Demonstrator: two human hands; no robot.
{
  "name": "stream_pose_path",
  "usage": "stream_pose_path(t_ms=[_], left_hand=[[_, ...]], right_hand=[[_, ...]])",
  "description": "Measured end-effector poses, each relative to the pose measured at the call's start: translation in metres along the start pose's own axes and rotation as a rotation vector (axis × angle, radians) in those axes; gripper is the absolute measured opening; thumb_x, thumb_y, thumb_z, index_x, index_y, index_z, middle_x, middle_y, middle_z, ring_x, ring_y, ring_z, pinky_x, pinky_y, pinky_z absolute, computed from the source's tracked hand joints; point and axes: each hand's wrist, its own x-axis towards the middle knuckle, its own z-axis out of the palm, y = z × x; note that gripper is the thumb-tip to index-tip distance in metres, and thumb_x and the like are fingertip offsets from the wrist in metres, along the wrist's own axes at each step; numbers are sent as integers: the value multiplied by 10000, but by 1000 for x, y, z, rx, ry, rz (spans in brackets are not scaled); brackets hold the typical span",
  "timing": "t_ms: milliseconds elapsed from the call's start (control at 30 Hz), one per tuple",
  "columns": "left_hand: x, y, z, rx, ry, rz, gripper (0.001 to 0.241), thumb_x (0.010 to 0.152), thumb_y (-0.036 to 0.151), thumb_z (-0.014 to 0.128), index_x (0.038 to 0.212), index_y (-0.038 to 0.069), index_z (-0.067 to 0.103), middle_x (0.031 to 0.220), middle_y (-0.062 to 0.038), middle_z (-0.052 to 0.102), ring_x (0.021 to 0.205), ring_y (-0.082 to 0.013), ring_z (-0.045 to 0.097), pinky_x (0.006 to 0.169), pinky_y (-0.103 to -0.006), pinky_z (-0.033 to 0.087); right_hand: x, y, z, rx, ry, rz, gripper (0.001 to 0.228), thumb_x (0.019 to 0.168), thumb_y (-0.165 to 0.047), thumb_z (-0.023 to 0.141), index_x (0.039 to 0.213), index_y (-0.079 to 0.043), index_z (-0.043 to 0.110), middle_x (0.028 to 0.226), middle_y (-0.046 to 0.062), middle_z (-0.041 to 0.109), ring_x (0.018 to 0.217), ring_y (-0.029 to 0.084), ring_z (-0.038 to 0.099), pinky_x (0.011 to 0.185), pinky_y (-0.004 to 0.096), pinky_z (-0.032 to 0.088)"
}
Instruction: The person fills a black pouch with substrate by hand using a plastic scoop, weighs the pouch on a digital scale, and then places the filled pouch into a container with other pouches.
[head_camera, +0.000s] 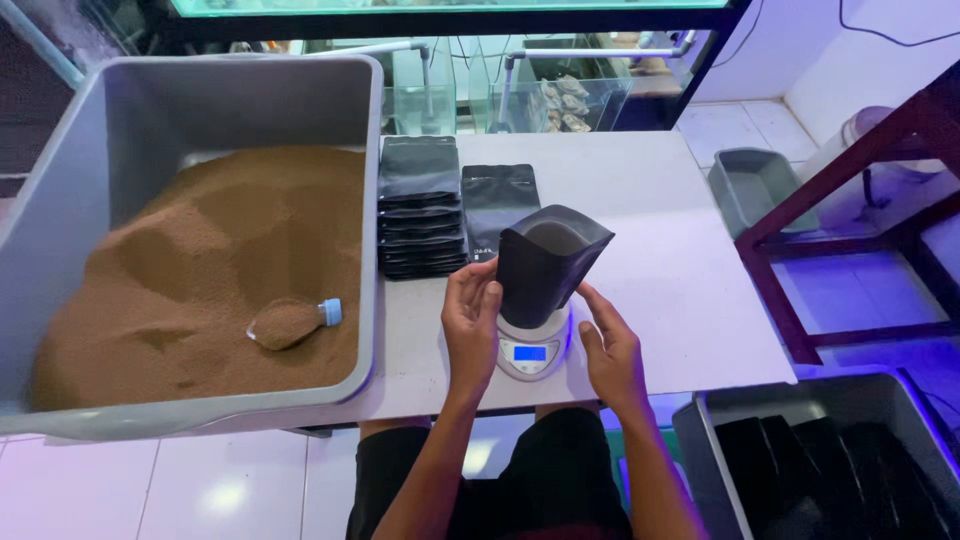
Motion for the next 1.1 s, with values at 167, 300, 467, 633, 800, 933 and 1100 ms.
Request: stream_pose_path(t_ms=[167, 300, 467, 633, 800, 933, 1100], left_hand=[[0, -2, 1, -8, -3, 3, 357, 1143, 252, 666, 1473, 126, 615, 1568, -220, 703, 1560, -441, 614, 1338, -658, 401], [-1, -7, 2, -6, -6, -12, 336, 1146, 231, 664, 1458, 120, 608, 1555, -224, 700, 1559, -445, 610, 1339, -645, 408], [4, -18, 3, 1, -10, -20, 348, 1144, 235, 682, 1461, 114, 609, 1537, -228, 710, 1532, -448, 636, 1322, -646, 437], [2, -12, 7, 20, 13, -11, 239, 1140, 134, 673, 1372, 74, 663, 1447, -215, 765, 1442, -389, 717, 1237, -549, 547], [4, -21, 9, -27, 78, -40, 144, 1143, 91, 666, 1286, 99, 683, 1294, -148, 828, 1259, -250, 789, 1102, -424, 620], [-3, -14, 4, -61, 115, -65, 165, 1144, 95, 673, 1307, 123, 675, 1239, -108, 840, 1170, -206, 807, 1041, -387, 637], [-10, 2, 1, -346, 189, -134, 198, 1137, 48, 660, 1323, 112, 639, 1180, -73, 800, 1044, -163, 805, 968, -337, 676]], right_hand=[[0, -6, 4, -13, 5, 10, 604, 1073, 129, 573, 1662, -3, 601, 1669, 242, 646, 1625, 426, 502, 1365, 576, 379], [0, -4, 6, -27, 5, 7, 601, 1070, 129, 585, 1658, 10, 600, 1664, 246, 649, 1622, 426, 503, 1362, 568, 385], [-1, -8, 8, -53, 14, -4, 596, 1072, 118, 601, 1658, 8, 600, 1649, 255, 658, 1606, 436, 520, 1351, 572, 401], [-4, -7, 11, -89, 7, -22, 594, 1064, 107, 625, 1650, 15, 608, 1631, 259, 672, 1584, 462, 548, 1328, 574, 432], [-9, -5, 13, -131, -3, -108, 667, 1007, 9, 771, 1652, 2, 602, 1636, 267, 660, 1588, 478, 535, 1314, 594, 448], [-10, -29, 17, -152, -9, -173, 785, 943, -5, 849, 1669, 40, 554, 1651, 313, 619, 1576, 531, 526, 1302, 633, 452], [-8, -24, 33, 81, 5, -369, 1030, 847, 31, 921, 1729, 67, 391, 1707, 291, 471, 1583, 524, 523, 1311, 633, 444]])
